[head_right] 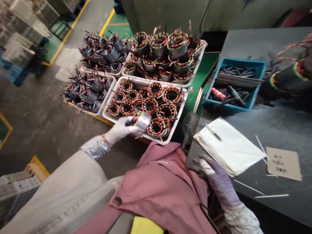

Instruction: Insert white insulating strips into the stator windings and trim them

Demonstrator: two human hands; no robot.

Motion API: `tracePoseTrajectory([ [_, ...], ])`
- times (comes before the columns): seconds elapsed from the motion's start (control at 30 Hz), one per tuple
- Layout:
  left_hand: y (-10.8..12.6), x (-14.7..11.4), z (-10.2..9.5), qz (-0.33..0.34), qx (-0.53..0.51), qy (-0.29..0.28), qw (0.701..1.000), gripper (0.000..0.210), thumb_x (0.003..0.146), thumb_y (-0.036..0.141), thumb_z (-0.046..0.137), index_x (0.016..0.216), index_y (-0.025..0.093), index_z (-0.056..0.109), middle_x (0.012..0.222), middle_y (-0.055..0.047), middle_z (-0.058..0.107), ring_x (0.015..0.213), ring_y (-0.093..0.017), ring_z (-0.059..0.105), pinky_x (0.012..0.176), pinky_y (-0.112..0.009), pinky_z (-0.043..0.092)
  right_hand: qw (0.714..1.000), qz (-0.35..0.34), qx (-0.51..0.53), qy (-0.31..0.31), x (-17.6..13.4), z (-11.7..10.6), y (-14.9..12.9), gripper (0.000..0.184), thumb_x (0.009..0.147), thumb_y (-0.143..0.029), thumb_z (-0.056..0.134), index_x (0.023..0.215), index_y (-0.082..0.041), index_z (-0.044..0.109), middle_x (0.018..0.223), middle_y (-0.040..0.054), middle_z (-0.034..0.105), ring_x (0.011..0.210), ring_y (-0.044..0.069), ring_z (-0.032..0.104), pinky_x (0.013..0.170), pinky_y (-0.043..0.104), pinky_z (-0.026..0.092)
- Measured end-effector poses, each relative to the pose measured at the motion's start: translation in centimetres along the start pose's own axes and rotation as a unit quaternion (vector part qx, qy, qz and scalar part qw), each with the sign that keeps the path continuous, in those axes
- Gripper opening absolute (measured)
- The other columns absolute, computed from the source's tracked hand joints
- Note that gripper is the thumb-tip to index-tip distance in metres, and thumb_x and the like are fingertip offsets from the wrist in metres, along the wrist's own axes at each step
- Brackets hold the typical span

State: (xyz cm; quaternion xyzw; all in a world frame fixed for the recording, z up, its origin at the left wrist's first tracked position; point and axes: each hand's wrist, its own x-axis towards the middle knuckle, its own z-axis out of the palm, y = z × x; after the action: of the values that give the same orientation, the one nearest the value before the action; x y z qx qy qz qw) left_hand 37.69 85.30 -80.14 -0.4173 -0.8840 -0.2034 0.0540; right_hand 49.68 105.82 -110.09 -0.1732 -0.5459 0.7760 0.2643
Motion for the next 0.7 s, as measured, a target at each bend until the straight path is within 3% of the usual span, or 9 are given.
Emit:
tracePoseTrajectory([
  [0.07,-1.6,2.7,-3.7,-0.002,0.14,0.082,0.987,0.045,0.072,0.038,0.072,0.111,0.016,0.07,0.097,-0.007,0.075,0.092,-0.025,0.069,0.089,-0.037,0.051,0.996,0.071,0.049,0.034,-0.5,-0.5,2.0,0.044,0.062,-0.058,0.067,0.097,-0.031,0.065,0.101,0.0127,0.074,0.087,0.034,0.073,0.069,0.046,0.063],
  [0.17,-3.7,6.8,-6.7,-0.062,0.38,0.133,0.913,0.047,0.07,0.036,0.074,0.111,0.015,0.068,0.093,-0.01,0.074,0.099,-0.032,0.067,0.095,-0.041,0.047,0.986,0.113,0.064,0.11,-1.7,-0.7,4.7,0.042,0.061,-0.052,0.069,0.096,-0.028,0.065,0.095,0.0124,0.075,0.084,0.031,0.073,0.069,0.045,0.063],
  [0.2,-4.2,7.9,-6.9,-0.081,0.417,0.129,0.896,0.044,0.07,0.036,0.074,0.108,0.016,0.068,0.088,-0.007,0.073,0.098,-0.031,0.067,0.094,-0.04,0.047,0.982,0.12,0.064,0.13,-2.2,-0.7,5.4,0.042,0.061,-0.048,0.068,0.096,-0.026,0.066,0.093,0.0116,0.075,0.081,0.029,0.073,0.067,0.042,0.063],
  [0.3,-5.4,10.7,-5.9,-0.038,0.434,0.061,0.898,0.026,0.075,0.034,0.063,0.095,0.018,0.066,0.057,0.002,0.06,0.082,-0.028,0.069,0.087,-0.041,0.048,0.972,0.133,0.084,0.173,-2.6,-0.9,6.9,0.039,0.064,-0.039,0.065,0.096,-0.018,0.068,0.086,0.0105,0.075,0.069,0.021,0.071,0.054,0.03,0.057],
  [0.37,-6.1,12.6,-5.4,-0.022,0.449,0.017,0.893,0.016,0.069,0.037,0.062,0.073,0.023,0.059,0.038,0.007,0.038,0.057,-0.026,0.063,0.077,-0.045,0.051,0.962,0.131,0.099,0.219,-1.9,-1.7,8.0,0.035,0.07,-0.035,0.062,0.097,-0.015,0.069,0.083,0.0095,0.074,0.063,0.016,0.069,0.05,0.024,0.053],
  [0.43,-6.4,14.3,-5.5,0.0,0.459,-0.028,0.888,0.022,0.061,0.045,0.063,0.064,0.026,0.051,0.035,0.008,0.032,0.043,-0.024,0.053,0.067,-0.046,0.051,0.946,0.137,0.1,0.277,-0.9,-3.2,9.2,0.034,0.074,-0.029,0.06,0.101,-0.013,0.069,0.082,0.0085,0.074,0.062,0.013,0.067,0.05,0.021,0.052],
  [0.57,-4.2,15.9,-7.5,0.001,0.475,-0.092,0.875,0.033,0.047,0.053,0.063,0.059,0.027,0.047,0.04,0.003,0.048,0.046,-0.031,0.059,0.06,-0.048,0.052,0.926,0.146,0.043,0.345,1.0,-7.3,11.1,0.036,0.077,-0.022,0.058,0.109,-0.009,0.069,0.085,0.0086,0.073,0.07,0.015,0.068,0.062,0.025,0.056],
  [0.63,-1.7,14.6,-7.8,0.03,0.513,-0.048,0.857,0.031,0.052,0.055,0.057,0.066,0.028,0.055,0.046,0.0,0.057,0.056,-0.036,0.064,0.065,-0.055,0.053,0.924,0.137,-0.008,0.357,2.1,-10.2,11.3,0.035,0.079,-0.022,0.059,0.11,-0.011,0.07,0.092,0.0085,0.074,0.082,0.017,0.069,0.077,0.029,0.057],
  [0.7,1.1,11.7,-6.0,0.085,0.523,0.044,0.847,0.039,0.065,0.057,0.047,0.087,0.031,0.065,0.062,0.0,0.068,0.071,-0.041,0.068,0.072,-0.063,0.052,0.922,0.13,-0.067,0.359,3.6,-13.6,10.9,0.034,0.081,-0.023,0.06,0.112,-0.014,0.07,0.102,0.0075,0.074,0.095,0.017,0.068,0.092,0.03,0.053],
])
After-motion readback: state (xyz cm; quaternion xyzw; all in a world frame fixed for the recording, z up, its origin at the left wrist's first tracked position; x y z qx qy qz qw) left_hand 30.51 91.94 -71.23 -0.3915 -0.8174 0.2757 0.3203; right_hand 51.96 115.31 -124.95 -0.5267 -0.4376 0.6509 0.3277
